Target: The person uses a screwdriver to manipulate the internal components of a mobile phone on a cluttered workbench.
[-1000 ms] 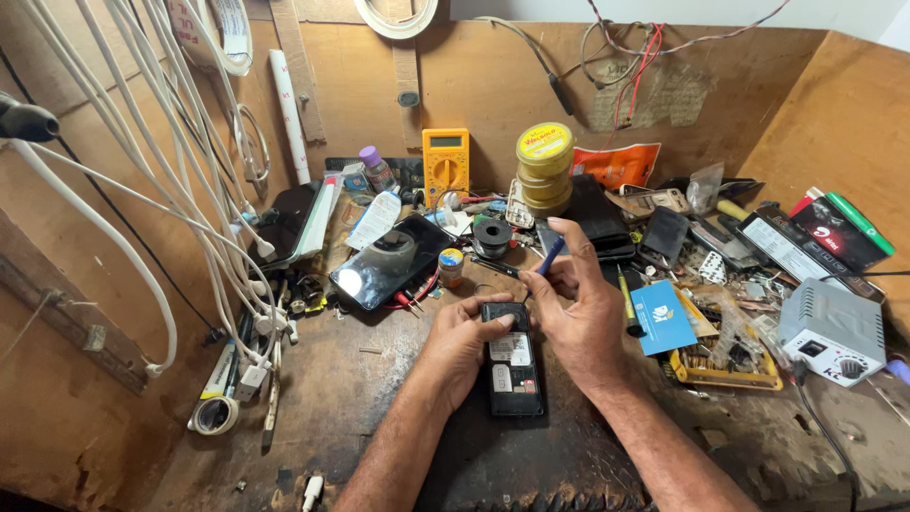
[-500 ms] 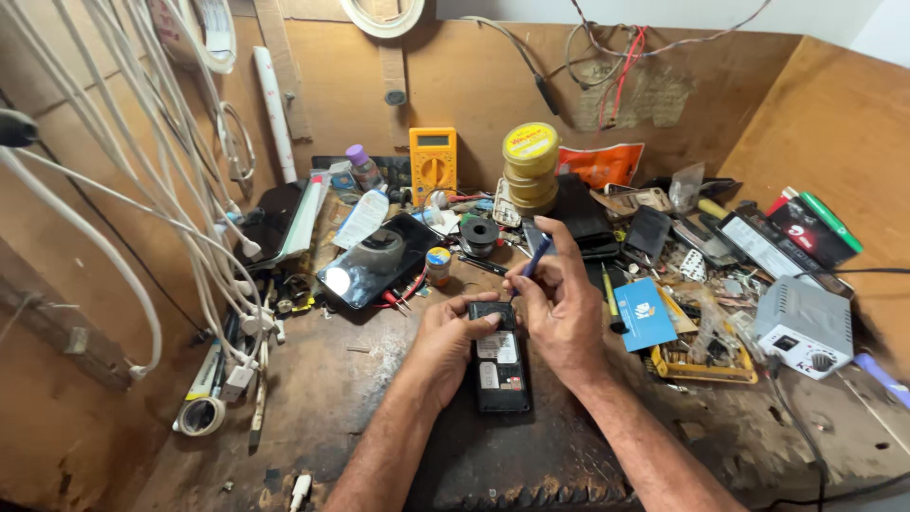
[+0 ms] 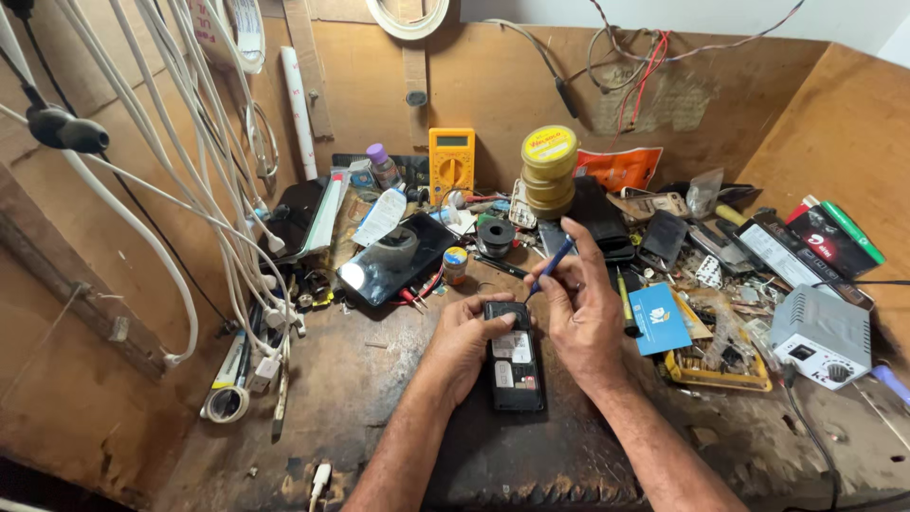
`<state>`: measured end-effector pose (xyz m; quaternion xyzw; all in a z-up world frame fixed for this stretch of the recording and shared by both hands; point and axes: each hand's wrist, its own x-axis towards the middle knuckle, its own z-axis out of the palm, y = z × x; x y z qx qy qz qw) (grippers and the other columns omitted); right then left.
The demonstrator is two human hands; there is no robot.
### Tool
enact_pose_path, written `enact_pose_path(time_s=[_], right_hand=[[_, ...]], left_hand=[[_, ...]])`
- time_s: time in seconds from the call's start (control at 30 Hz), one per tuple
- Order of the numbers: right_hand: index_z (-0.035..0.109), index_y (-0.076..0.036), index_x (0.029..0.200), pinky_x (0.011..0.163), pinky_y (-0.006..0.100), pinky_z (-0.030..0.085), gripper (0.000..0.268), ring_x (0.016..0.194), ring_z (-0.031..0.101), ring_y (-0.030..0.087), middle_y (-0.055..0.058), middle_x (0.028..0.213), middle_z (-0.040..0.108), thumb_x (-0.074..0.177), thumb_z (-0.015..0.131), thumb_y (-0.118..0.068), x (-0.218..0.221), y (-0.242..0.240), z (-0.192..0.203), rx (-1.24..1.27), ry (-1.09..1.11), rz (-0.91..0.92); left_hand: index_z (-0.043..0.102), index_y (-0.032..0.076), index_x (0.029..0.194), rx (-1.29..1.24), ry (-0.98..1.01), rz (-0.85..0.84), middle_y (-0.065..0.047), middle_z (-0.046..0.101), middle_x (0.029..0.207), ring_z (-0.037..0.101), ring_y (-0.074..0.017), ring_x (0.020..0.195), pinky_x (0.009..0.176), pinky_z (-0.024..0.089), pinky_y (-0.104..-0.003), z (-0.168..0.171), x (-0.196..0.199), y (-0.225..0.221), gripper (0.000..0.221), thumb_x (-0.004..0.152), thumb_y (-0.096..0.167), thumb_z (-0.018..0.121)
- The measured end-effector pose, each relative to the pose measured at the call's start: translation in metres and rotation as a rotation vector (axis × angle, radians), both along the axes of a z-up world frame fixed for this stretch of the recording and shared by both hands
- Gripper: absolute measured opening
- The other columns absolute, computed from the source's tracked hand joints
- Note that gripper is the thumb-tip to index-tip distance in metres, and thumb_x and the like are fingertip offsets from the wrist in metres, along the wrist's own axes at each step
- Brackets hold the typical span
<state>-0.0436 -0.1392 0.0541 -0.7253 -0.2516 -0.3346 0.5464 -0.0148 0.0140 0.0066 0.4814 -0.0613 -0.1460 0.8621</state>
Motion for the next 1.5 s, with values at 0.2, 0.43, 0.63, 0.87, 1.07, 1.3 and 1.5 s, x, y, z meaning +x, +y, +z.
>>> enact_pose_path(time_s=[0.2, 0.43, 0.63, 0.87, 1.07, 1.3, 1.5], right_hand=[[0.046, -0.011, 0.153, 0.081, 0.027, 0.057, 0.072, 0.087, 0.063, 0.01, 0.004, 0.092, 0.061, 0.091, 0.077, 0.006, 0.003, 0.003, 0.002, -0.038, -0.018, -0.138], [0.042, -0.01, 0.155, 0.085, 0.027, 0.06, 0.067, 0.095, 0.07, 0.009, 0.004, 0.099, 0.068, 0.096, 0.068, 0.008, 0.001, -0.001, 0.0, 0.034, 0.022, -0.031], [0.046, -0.011, 0.152, 0.081, 0.026, 0.058, 0.071, 0.086, 0.066, 0.009, 0.004, 0.092, 0.067, 0.091, 0.077, 0.005, -0.003, -0.004, 0.007, -0.055, -0.039, -0.17], [0.043, -0.011, 0.156, 0.083, 0.025, 0.059, 0.063, 0.09, 0.067, 0.007, 0.001, 0.096, 0.068, 0.099, 0.067, 0.003, -0.004, -0.006, 0.003, 0.029, 0.033, -0.017], [0.05, -0.01, 0.15, 0.08, 0.025, 0.058, 0.063, 0.085, 0.065, 0.009, 0.003, 0.09, 0.066, 0.095, 0.077, 0.001, -0.001, 0.0, 0.009, -0.052, -0.003, -0.149], [0.046, -0.008, 0.151, 0.087, 0.023, 0.06, 0.055, 0.092, 0.07, 0.006, -0.001, 0.097, 0.069, 0.1, 0.061, 0.003, 0.003, 0.002, 0.008, 0.144, 0.068, 0.061], [0.061, -0.007, 0.145, 0.081, 0.026, 0.056, 0.049, 0.085, 0.06, 0.01, 0.004, 0.092, 0.06, 0.1, 0.073, 0.008, 0.008, 0.001, 0.007, 0.086, 0.014, -0.082]], left_hand=[[0.061, -0.006, 0.126, -0.01, -0.002, -0.009, -0.015, 0.075, 0.1, 0.074, -0.0204, 0.087, 0.08, 0.062, -0.033, 0.001, -0.002, 0.002, 0.039, 0.087, -0.006, 0.066], [0.063, -0.006, 0.129, 0.021, -0.02, -0.033, -0.014, 0.074, 0.102, 0.073, -0.0199, 0.088, 0.08, 0.061, -0.033, 0.004, -0.004, 0.002, 0.04, 0.089, -0.005, 0.066], [0.062, -0.005, 0.13, 0.047, 0.002, -0.03, -0.015, 0.075, 0.103, 0.074, -0.0203, 0.089, 0.08, 0.062, -0.033, 0.016, -0.01, 0.003, 0.041, 0.089, -0.004, 0.065], [0.06, -0.003, 0.128, 0.038, 0.046, -0.029, -0.016, 0.074, 0.101, 0.074, -0.0217, 0.088, 0.078, 0.062, -0.035, 0.015, -0.011, 0.002, 0.04, 0.088, -0.004, 0.064], [0.062, -0.005, 0.128, 0.022, -0.016, -0.033, -0.015, 0.074, 0.104, 0.073, -0.0208, 0.092, 0.084, 0.061, -0.034, 0.008, -0.009, 0.004, 0.04, 0.088, -0.005, 0.065], [0.063, -0.005, 0.127, 0.005, -0.025, -0.034, -0.014, 0.074, 0.104, 0.072, -0.0195, 0.09, 0.082, 0.061, -0.034, 0.001, -0.005, 0.003, 0.039, 0.088, -0.004, 0.066], [0.064, -0.004, 0.126, 0.003, 0.031, -0.024, -0.013, 0.073, 0.101, 0.072, -0.0196, 0.086, 0.077, 0.062, -0.035, 0.001, -0.006, 0.004, 0.038, 0.088, -0.004, 0.066]])
